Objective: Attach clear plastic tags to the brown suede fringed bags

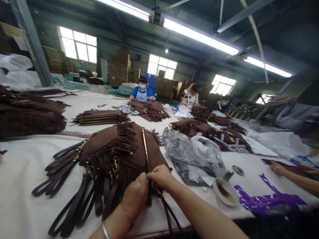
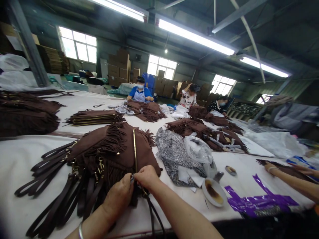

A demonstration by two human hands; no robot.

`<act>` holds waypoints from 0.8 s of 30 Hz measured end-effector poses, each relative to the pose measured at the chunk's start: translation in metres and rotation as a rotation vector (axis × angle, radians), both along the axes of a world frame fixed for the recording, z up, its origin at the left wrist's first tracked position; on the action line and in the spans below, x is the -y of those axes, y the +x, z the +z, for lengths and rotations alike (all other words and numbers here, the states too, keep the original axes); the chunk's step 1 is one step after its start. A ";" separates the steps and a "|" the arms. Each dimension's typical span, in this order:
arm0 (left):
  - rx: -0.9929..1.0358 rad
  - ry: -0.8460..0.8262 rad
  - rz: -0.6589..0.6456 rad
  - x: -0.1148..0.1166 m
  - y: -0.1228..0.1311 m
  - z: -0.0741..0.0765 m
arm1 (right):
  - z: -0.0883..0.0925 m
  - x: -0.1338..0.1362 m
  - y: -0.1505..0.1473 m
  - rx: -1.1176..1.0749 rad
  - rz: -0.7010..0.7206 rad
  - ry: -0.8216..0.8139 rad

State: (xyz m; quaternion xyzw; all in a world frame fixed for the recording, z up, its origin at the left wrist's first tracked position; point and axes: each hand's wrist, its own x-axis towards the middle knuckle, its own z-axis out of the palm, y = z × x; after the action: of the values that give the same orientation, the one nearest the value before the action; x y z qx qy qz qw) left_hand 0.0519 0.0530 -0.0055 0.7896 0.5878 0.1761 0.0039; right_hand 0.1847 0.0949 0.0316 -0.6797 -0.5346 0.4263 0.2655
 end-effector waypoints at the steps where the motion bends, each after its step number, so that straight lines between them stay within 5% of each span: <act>1: 0.013 0.008 0.003 0.000 -0.001 -0.001 | 0.001 0.000 0.000 0.007 0.002 0.002; 8: 0.057 -0.044 -0.095 -0.002 -0.004 0.006 | 0.008 0.007 0.004 -0.025 0.043 0.003; 14: 0.229 -0.168 -0.041 -0.004 -0.002 0.022 | -0.007 0.022 0.007 -0.154 0.017 0.042; 20: 0.750 -0.471 0.078 -0.016 0.000 0.029 | -0.018 0.035 0.000 -0.254 -0.141 0.075; 24: 0.898 -0.689 0.152 -0.018 0.004 0.029 | -0.024 0.041 -0.007 -0.328 -0.206 0.098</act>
State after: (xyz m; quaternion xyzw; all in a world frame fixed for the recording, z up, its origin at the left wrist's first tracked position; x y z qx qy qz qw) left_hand 0.0559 0.0713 0.0239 0.5457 0.6072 0.2925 0.4980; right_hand 0.1779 0.0543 0.0077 -0.6385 -0.4319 0.4752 0.4242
